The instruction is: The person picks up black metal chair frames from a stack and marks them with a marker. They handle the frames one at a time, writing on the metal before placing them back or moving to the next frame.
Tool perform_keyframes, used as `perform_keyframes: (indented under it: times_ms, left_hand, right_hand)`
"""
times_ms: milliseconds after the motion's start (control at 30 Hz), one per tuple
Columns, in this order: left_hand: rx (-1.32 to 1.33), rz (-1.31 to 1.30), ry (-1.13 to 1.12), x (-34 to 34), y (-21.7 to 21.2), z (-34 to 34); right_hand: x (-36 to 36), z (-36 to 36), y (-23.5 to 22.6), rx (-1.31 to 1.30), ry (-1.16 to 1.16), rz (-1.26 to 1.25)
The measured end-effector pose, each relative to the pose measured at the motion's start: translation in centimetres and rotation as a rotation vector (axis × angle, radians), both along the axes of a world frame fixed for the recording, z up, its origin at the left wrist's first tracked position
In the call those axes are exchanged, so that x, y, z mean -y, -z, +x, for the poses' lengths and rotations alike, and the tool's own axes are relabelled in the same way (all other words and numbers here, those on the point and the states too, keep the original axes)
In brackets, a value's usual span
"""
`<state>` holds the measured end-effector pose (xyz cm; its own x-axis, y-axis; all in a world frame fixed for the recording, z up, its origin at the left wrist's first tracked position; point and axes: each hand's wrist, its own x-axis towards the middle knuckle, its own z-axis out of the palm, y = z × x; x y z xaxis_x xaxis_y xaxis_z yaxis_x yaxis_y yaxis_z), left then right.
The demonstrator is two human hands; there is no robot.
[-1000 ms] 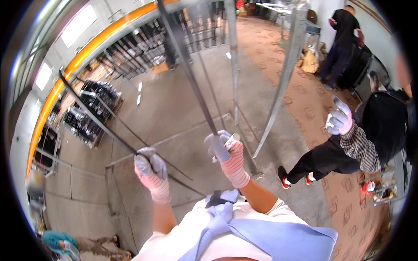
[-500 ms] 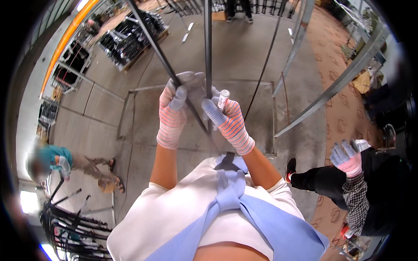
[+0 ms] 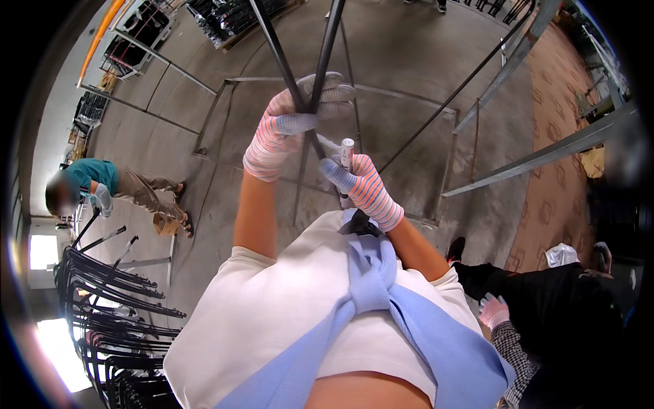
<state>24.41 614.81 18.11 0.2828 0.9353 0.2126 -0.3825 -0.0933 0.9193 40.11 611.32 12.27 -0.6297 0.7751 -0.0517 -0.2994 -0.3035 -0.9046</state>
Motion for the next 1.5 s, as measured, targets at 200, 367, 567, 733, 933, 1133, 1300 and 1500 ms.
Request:
perform_keyframes:
  times_ms: [200,367,567,733,933,1133,1300,1500]
  left_hand:
    - [0.033,-0.039,-0.023,0.4,0.9,-0.5]
    - [0.009,-0.042,-0.032,0.6,0.6,-0.2]
    - [-0.009,-0.032,-0.056,0.9,2.1,-0.1]
    - [-0.103,-0.004,-0.059,1.9,4.0,0.5]
    - [-0.223,0.002,-0.109,3.0,6.7,0.5]
    - [-0.357,-0.081,-0.183,3.9,9.4,-0.3]
    - [-0.342,-0.292,-0.048,4.0,11.3,-1.8]
    - [-0.379,-0.244,-0.061,6.6,12.4,-1.4]
  right_hand:
    - [0.5,-0.6,1.3,0.016,-0.016,-0.06]
    - [0.7,-0.4,2.4,-0.003,-0.024,-0.052]
    - [-0.2,1.1,3.4,-0.165,0.086,-0.177]
    - [-1.1,2.8,5.4,-0.334,0.217,-0.244]
    - [-2.0,5.1,6.3,-0.45,0.335,-0.267]
    - [-1.8,6.9,7.7,-0.449,0.419,-0.279]
    - [-0.2,6.4,9.2,-0.507,0.481,-0.35]
    - [3.5,1.4,9.3,-0.382,0.558,-0.288]
